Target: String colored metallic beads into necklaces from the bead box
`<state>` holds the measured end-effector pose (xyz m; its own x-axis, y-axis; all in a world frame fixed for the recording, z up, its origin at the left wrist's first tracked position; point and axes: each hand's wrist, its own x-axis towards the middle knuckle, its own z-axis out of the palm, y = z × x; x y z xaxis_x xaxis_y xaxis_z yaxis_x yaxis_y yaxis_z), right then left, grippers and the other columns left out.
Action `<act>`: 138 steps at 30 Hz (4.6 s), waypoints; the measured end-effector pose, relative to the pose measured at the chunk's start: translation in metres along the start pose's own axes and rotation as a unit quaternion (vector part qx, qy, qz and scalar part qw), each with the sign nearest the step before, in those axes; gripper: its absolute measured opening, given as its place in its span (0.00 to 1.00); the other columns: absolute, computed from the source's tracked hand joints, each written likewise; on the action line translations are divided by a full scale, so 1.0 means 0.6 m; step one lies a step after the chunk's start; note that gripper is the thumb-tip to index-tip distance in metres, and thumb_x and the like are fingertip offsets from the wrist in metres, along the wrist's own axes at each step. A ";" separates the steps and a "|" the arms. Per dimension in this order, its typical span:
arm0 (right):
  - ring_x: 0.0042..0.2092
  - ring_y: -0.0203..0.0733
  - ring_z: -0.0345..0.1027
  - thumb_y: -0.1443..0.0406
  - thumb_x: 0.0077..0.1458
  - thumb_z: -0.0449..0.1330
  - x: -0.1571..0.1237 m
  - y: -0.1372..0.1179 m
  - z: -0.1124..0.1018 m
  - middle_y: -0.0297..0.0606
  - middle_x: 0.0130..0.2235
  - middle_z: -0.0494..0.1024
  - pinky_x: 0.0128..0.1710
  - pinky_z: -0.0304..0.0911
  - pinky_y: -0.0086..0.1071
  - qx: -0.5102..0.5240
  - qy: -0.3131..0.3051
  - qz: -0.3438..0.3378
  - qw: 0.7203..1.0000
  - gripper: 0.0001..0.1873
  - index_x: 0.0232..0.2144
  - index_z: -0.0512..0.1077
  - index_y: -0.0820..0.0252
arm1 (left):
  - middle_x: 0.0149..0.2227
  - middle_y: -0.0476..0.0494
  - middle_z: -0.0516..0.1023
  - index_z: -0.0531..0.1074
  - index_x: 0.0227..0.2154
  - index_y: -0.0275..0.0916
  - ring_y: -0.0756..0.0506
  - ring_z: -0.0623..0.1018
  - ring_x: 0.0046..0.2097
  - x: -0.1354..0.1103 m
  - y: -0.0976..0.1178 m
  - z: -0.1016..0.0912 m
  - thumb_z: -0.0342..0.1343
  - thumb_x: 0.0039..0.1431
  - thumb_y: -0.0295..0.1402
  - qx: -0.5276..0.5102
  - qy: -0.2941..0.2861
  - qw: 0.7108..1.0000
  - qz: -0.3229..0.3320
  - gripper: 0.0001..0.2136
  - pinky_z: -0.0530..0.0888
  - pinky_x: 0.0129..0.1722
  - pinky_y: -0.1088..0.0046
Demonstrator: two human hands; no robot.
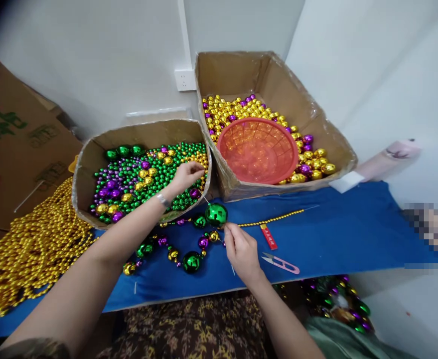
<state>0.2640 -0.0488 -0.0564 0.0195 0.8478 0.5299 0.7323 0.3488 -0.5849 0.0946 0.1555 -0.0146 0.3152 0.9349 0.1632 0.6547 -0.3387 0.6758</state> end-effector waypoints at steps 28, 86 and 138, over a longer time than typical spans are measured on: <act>0.34 0.42 0.75 0.66 0.65 0.49 -0.043 0.014 -0.002 0.41 0.33 0.80 0.37 0.68 0.33 -0.053 -0.055 -0.042 0.996 0.12 0.42 0.72 0.60 | 0.39 0.42 0.82 0.77 0.38 0.37 0.48 0.79 0.40 -0.206 0.036 -0.031 0.66 0.50 0.31 -0.470 -0.044 0.880 -0.049 0.11 0.75 0.40 0.74; 0.38 0.40 0.78 0.66 0.65 0.52 -0.040 -0.003 0.027 0.41 0.39 0.82 0.40 0.72 0.31 0.060 -0.079 -0.056 0.994 0.13 0.46 0.73 0.61 | 0.35 0.46 0.79 0.75 0.36 0.36 0.45 0.80 0.42 -0.191 0.039 -0.025 0.63 0.54 0.33 -0.659 0.027 0.725 -0.195 0.08 0.76 0.50 0.62; 0.36 0.40 0.77 0.66 0.65 0.51 -0.032 0.005 0.016 0.40 0.36 0.82 0.38 0.71 0.31 0.039 -0.033 -0.037 0.998 0.10 0.42 0.73 0.59 | 0.38 0.40 0.79 0.77 0.33 0.33 0.49 0.79 0.36 -0.123 0.015 -0.034 0.63 0.52 0.33 -0.556 -0.041 0.821 -0.120 0.08 0.75 0.40 0.71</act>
<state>0.2594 -0.0602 -0.0742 -0.0803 0.8421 0.5333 0.6751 0.4396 -0.5925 0.0635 0.0857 -0.0059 0.3434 0.9349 -0.0892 -0.3143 0.2039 0.9272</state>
